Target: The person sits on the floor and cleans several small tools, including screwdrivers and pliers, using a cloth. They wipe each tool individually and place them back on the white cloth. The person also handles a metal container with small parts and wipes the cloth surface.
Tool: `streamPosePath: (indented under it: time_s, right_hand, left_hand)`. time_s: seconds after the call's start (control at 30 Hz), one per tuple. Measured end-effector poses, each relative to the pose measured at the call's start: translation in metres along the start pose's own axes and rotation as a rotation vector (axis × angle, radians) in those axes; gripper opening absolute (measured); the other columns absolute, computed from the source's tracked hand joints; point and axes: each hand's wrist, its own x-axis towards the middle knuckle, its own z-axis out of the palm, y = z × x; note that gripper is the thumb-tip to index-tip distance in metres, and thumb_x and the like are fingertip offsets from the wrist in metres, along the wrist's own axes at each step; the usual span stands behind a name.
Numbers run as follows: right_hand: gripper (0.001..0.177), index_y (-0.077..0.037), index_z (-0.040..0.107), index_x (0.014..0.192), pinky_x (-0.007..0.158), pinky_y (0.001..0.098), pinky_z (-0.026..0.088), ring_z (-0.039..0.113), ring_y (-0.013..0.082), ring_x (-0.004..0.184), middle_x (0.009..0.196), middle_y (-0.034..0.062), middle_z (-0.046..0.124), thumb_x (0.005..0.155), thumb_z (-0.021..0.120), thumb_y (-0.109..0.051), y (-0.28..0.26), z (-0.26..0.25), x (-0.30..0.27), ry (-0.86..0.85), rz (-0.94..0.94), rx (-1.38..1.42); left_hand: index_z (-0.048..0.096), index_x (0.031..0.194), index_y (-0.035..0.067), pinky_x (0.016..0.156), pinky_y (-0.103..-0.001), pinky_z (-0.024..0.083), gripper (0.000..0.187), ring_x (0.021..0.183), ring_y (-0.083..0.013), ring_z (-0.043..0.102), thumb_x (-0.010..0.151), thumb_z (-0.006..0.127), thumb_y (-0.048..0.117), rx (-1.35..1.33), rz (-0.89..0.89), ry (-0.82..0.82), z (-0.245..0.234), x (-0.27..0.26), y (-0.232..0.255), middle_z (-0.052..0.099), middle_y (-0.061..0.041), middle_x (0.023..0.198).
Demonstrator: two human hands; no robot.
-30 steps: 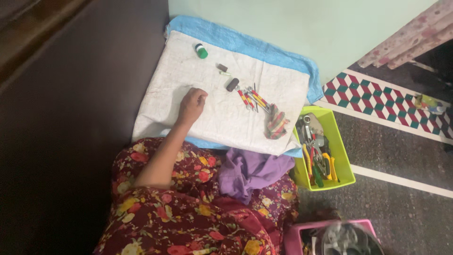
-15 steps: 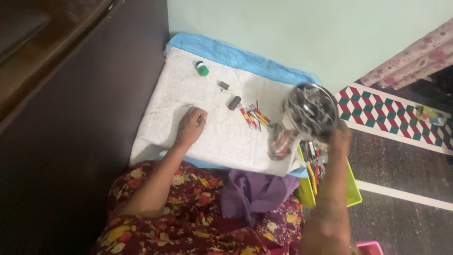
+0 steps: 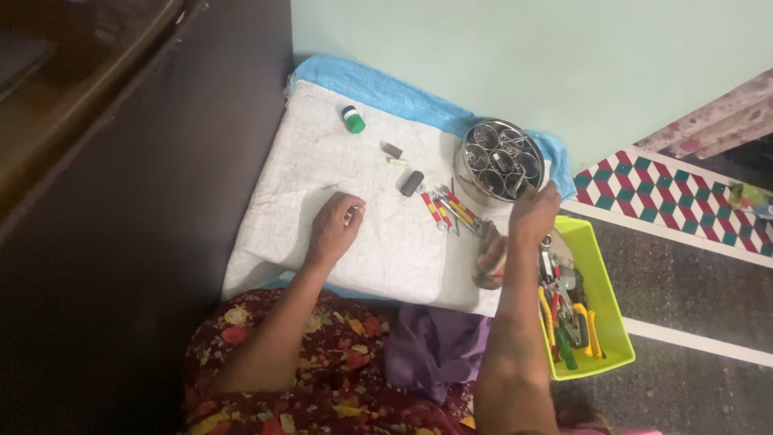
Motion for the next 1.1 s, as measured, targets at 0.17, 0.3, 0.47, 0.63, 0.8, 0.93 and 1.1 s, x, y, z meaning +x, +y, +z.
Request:
streamPosePath:
  time_s: [0.17, 0.3, 0.47, 0.63, 0.8, 0.93, 1.1]
  right_hand:
    - [0.040, -0.006, 0.065, 0.124, 0.094, 0.0434, 0.055, 0.067, 0.0379, 0.108, 0.120, 0.0214, 0.069, 0.093, 0.068, -0.032, -0.083, -0.024, -0.073, -0.243, -0.544, 0.343]
    - [0.067, -0.005, 0.064, 0.130, 0.089, 0.0545, 0.047, 0.057, 0.0424, 0.111, 0.122, 0.0230, 0.061, 0.077, 0.077, -0.046, -0.136, -0.028, -0.091, -0.365, -0.505, -0.152]
    - [0.037, -0.018, 0.066, 0.130, 0.089, 0.0471, 0.047, 0.058, 0.0328, 0.110, 0.119, 0.0102, 0.061, 0.095, 0.066, -0.025, -0.142, -0.011, -0.102, -0.419, -0.505, -0.086]
    - [0.041, -0.017, 0.067, 0.129, 0.085, 0.0440, 0.046, 0.058, 0.0298, 0.105, 0.120, 0.0087, 0.062, 0.089, 0.063, -0.007, -0.133, -0.002, -0.124, -0.302, -0.663, 0.060]
    - [0.038, -0.016, 0.069, 0.126, 0.090, 0.0425, 0.048, 0.059, 0.0284, 0.105, 0.116, 0.0074, 0.065, 0.088, 0.066, -0.009, -0.139, -0.017, -0.130, -0.428, -0.549, 0.296]
    - [0.030, -0.013, 0.067, 0.129, 0.094, 0.0405, 0.052, 0.063, 0.0291, 0.107, 0.120, 0.0108, 0.063, 0.100, 0.062, -0.011, -0.151, -0.025, -0.119, -0.501, -0.274, 0.457]
    - [0.054, -0.010, 0.070, 0.127, 0.101, 0.0429, 0.048, 0.057, 0.0362, 0.118, 0.131, 0.0153, 0.063, 0.078, 0.055, 0.008, -0.174, -0.019, -0.098, -0.344, -0.559, 0.352]
  left_hand:
    - [0.067, 0.101, 0.007, 0.072, -0.035, 0.057, 0.008, 0.085, -0.0233, 0.070, 0.094, 0.066, 0.011, 0.032, 0.002, -0.014, -0.002, -0.002, 0.004, 0.068, -0.009, 0.098]
    - [0.067, 0.103, 0.007, 0.074, -0.036, 0.056, 0.009, 0.086, -0.0243, 0.069, 0.095, 0.066, 0.011, 0.037, 0.029, 0.003, -0.003, 0.000, 0.005, 0.068, -0.010, 0.099]
    - [0.066, 0.102, 0.007, 0.074, -0.036, 0.057, 0.009, 0.087, -0.0241, 0.070, 0.095, 0.065, 0.012, 0.022, -0.019, -0.012, -0.001, 0.000, 0.001, 0.068, -0.009, 0.100]
    - [0.066, 0.102, 0.007, 0.074, -0.037, 0.057, 0.009, 0.089, -0.0251, 0.070, 0.095, 0.065, 0.012, 0.017, 0.004, 0.001, -0.001, 0.000, 0.001, 0.068, -0.009, 0.100]
    - [0.066, 0.102, 0.008, 0.074, -0.037, 0.057, 0.009, 0.089, -0.0253, 0.069, 0.095, 0.065, 0.012, 0.041, 0.003, 0.011, -0.002, 0.000, 0.004, 0.068, -0.009, 0.100]
    - [0.066, 0.102, 0.008, 0.075, -0.038, 0.056, 0.009, 0.089, -0.0251, 0.069, 0.095, 0.065, 0.013, 0.043, 0.002, 0.024, -0.001, 0.000, 0.004, 0.069, -0.008, 0.100]
    - [0.067, 0.104, 0.008, 0.075, -0.037, 0.056, 0.010, 0.090, -0.0246, 0.069, 0.096, 0.064, 0.014, 0.036, -0.035, -0.013, -0.001, 0.001, 0.003, 0.069, -0.008, 0.101]
